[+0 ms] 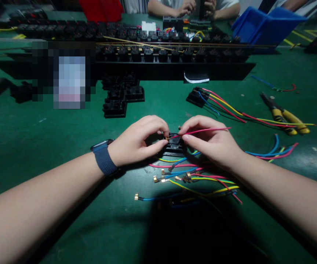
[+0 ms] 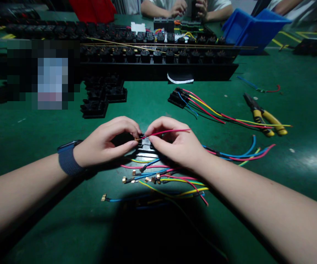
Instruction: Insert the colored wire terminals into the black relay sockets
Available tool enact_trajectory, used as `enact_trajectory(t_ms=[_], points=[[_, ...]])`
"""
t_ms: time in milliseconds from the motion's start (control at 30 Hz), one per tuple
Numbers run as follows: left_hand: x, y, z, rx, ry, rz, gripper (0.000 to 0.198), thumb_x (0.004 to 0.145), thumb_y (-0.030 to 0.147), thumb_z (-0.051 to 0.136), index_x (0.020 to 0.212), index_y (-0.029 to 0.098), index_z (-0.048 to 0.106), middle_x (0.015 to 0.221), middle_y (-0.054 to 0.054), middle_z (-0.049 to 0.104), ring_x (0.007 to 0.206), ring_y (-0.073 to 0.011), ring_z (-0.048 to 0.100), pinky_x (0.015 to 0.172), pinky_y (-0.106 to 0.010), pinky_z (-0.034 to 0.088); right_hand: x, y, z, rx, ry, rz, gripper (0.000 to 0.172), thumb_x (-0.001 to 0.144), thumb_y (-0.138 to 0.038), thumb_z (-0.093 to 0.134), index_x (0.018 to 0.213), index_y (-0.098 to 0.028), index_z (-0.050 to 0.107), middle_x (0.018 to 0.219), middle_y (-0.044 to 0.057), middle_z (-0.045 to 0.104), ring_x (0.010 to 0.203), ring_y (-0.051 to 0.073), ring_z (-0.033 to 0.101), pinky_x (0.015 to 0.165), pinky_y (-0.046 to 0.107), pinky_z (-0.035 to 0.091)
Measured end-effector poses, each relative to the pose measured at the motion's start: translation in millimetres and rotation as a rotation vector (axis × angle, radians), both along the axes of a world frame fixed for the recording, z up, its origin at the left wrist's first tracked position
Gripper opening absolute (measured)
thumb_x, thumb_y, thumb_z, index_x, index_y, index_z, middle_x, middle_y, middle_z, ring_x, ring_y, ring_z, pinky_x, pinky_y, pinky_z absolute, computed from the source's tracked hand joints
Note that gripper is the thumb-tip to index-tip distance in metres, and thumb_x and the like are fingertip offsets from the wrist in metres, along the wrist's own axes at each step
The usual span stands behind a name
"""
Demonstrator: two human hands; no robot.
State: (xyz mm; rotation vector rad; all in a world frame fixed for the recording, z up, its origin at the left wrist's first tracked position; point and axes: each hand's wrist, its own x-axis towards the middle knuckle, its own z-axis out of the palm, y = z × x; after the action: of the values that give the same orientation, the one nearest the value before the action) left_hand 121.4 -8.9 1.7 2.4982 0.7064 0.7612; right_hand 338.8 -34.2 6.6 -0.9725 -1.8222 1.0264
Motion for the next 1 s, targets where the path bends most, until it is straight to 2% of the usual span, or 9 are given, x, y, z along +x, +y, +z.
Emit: enact_trajectory(t_ms=[733, 1000], points=[[1.0, 0.3, 1.4, -0.053, 0.045, -0.020, 0.011, 0.088, 0.024, 0.051, 0.095, 0.016, 0.057, 0.097, -0.007, 0.060, 0.095, -0.0172, 0.054, 0.088, -0.030, 0.045, -1.2, 0.7, -1.5, -0.005, -0.026, -0.006, 0.003, 0.081, -0.017, 0.059, 0.082, -0.020, 0.060, 0.080, 0.000, 0.062, 0.074, 0.013, 0.060, 0.062, 0.025, 0.048], [-0.4, 0.1, 0.5, -0.047, 0.049, -0.051, 0.013, 0.087, 0.025, 0.055, 0.096, 0.015, 0.057, 0.097, -0.006, 0.059, 0.092, -0.0163, 0.054, 0.086, -0.029, 0.044, -0.8, 0.4, -0.8, 0.025, -0.039, 0.019, 0.004, 0.081, -0.015, 0.059, 0.083, -0.019, 0.059, 0.078, 0.000, 0.062, 0.070, 0.011, 0.059, 0.060, 0.023, 0.047]])
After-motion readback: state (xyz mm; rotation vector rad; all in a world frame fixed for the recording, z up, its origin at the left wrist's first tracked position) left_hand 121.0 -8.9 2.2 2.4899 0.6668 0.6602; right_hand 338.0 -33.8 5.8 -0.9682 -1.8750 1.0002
